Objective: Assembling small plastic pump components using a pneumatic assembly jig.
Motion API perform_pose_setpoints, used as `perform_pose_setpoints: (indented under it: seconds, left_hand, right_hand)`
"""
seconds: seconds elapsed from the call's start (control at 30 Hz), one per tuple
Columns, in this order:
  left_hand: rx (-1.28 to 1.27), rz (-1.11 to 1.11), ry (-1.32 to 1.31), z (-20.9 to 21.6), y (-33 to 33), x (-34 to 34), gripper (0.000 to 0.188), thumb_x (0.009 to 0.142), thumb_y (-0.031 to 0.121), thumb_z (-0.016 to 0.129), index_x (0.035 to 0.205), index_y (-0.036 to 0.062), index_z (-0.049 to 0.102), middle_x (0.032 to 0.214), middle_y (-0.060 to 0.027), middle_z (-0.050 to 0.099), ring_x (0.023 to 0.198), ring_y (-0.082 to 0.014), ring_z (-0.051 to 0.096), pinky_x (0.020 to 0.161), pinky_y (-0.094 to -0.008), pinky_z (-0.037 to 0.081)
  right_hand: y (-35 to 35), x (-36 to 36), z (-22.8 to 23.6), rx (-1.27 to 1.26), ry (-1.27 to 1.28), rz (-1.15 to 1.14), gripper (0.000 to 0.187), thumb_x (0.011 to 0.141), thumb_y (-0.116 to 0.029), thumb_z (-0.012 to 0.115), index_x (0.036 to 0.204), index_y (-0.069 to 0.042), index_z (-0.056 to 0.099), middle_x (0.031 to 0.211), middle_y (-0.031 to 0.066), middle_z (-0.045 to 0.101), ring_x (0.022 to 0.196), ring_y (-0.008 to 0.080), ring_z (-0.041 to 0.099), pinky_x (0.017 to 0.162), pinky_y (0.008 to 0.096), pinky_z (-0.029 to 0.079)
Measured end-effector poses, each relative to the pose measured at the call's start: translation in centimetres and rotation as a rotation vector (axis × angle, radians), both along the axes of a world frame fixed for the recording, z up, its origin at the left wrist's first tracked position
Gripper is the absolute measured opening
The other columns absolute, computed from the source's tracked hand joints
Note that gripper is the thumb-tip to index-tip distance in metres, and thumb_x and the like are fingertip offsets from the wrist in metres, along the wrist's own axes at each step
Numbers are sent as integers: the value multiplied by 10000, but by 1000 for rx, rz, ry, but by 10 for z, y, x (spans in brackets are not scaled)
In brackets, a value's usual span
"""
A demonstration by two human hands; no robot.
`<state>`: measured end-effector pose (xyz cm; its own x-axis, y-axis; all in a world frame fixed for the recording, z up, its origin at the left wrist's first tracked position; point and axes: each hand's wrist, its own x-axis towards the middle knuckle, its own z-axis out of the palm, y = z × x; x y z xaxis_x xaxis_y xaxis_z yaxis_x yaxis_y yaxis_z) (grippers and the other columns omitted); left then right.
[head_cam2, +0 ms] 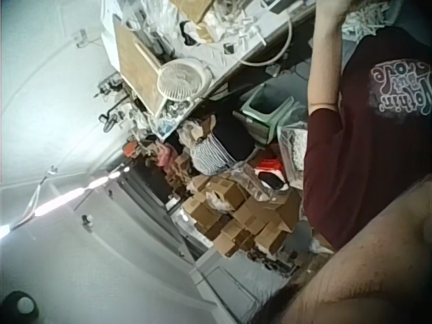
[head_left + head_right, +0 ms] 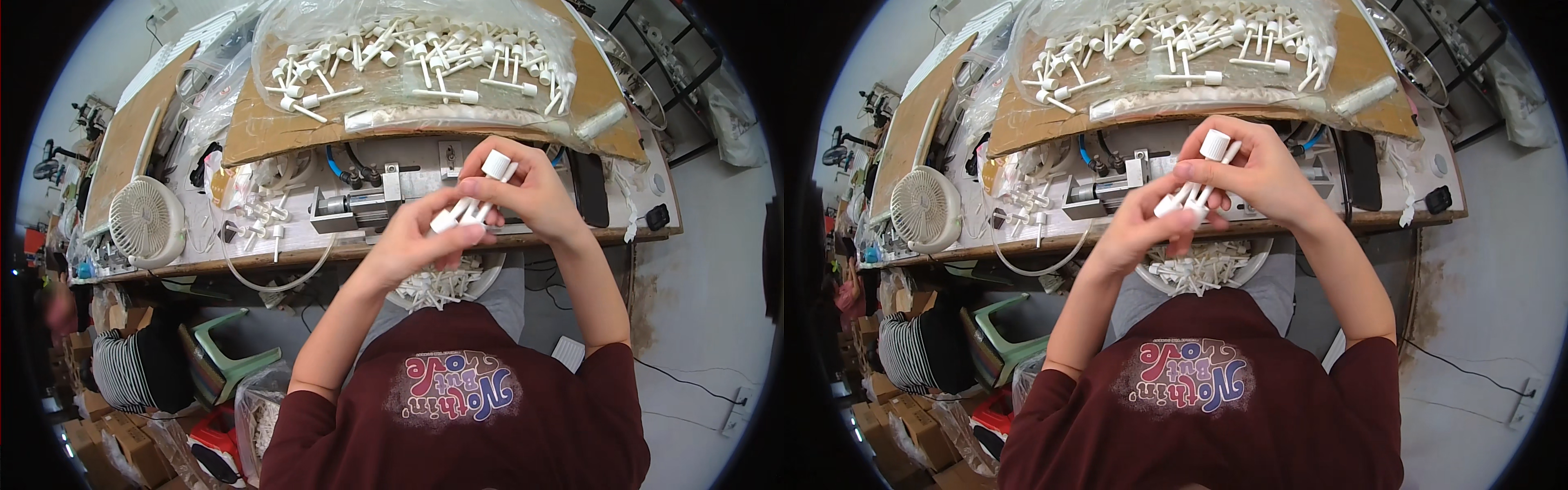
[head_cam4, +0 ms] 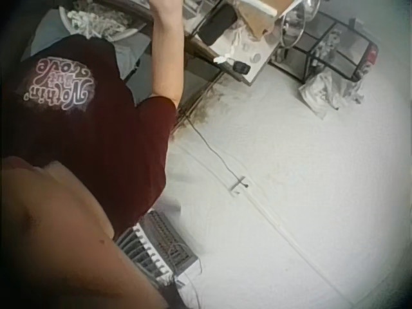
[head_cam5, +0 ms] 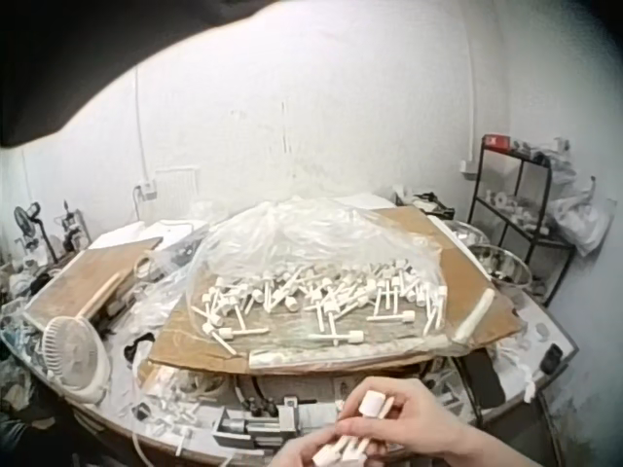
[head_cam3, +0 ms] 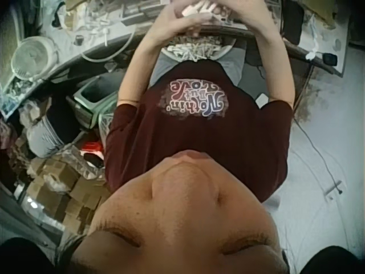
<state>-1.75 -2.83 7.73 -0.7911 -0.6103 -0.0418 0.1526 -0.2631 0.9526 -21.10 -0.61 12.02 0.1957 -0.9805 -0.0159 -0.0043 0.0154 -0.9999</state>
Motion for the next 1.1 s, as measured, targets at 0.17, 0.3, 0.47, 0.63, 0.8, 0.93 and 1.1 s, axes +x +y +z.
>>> perform_pose_setpoints:
  seconds: [0.17, 0.3, 0.47, 0.63, 0.8, 0.93, 1.1]
  left_hand:
    - [208, 52, 33, -19, 16, -10, 271, 965, 286, 618, 1067, 36, 645, 859, -80, 707, 455, -12, 417, 410, -180, 302]
    - [289, -3, 128, -28, 22, -4, 525, 1034, 467, 397, 1117, -5, 613, 871, -111, 702, 445, -28, 396, 395, -186, 300]
    - [529, -107, 129, -34, 22, 9, 580, 1042, 482, 348, 1162, -32, 590, 749, -40, 591, 446, -25, 370, 380, -181, 286]
    - [565, -26, 121, -44, 29, 18, 328, 1035, 263, 439, 1128, -29, 557, 822, -66, 578, 471, -37, 382, 383, -174, 293]
    - [622, 215, 68, -54, 39, 21, 237, 1026, 227, 443, 1086, 17, 536, 888, -84, 577, 606, -75, 470, 438, -205, 365]
    - [651, 283, 102, -57, 39, 24, 268, 1051, 292, 405, 1005, 53, 517, 854, -72, 561, 687, -107, 515, 476, -225, 407]
    - [552, 282, 176, -67, 37, 32, 347, 1066, 370, 353, 925, 81, 483, 788, -51, 539, 722, -134, 552, 511, -240, 445]
  right_hand:
    - [9, 5, -24, 64, 24, -60, 119, 874, -123, 720, 894, -23, 659, 721, 1, 635, 584, 20, 551, 483, 167, 412]
    - [14, 4, -27, 139, -2, 1, 123, 878, -123, 716, 903, -16, 661, 709, -5, 620, 574, 15, 532, 483, 169, 402]
    - [14, 8, -46, -90, 91, 9, 117, 881, -125, 710, 926, -25, 669, 776, -15, 629, 652, 8, 545, 535, 159, 399]
    - [16, -2, -41, 71, -68, -281, 138, 879, -92, 704, 984, -11, 669, 827, 17, 667, 650, 38, 565, 554, 182, 416]
    - [23, -3, -62, -119, -157, -442, 246, 894, -57, 671, 1115, 38, 622, 1035, 127, 680, 848, 149, 675, 747, 251, 525]
    - [42, 4, -67, -161, -226, -349, 358, 927, -43, 596, 1261, 71, 536, 1268, 217, 588, 1162, 287, 612, 978, 350, 486]
    - [54, 15, -75, -296, 177, -358, 363, 882, 54, 613, 1236, 76, 539, 1305, 216, 556, 1221, 316, 572, 974, 353, 504]
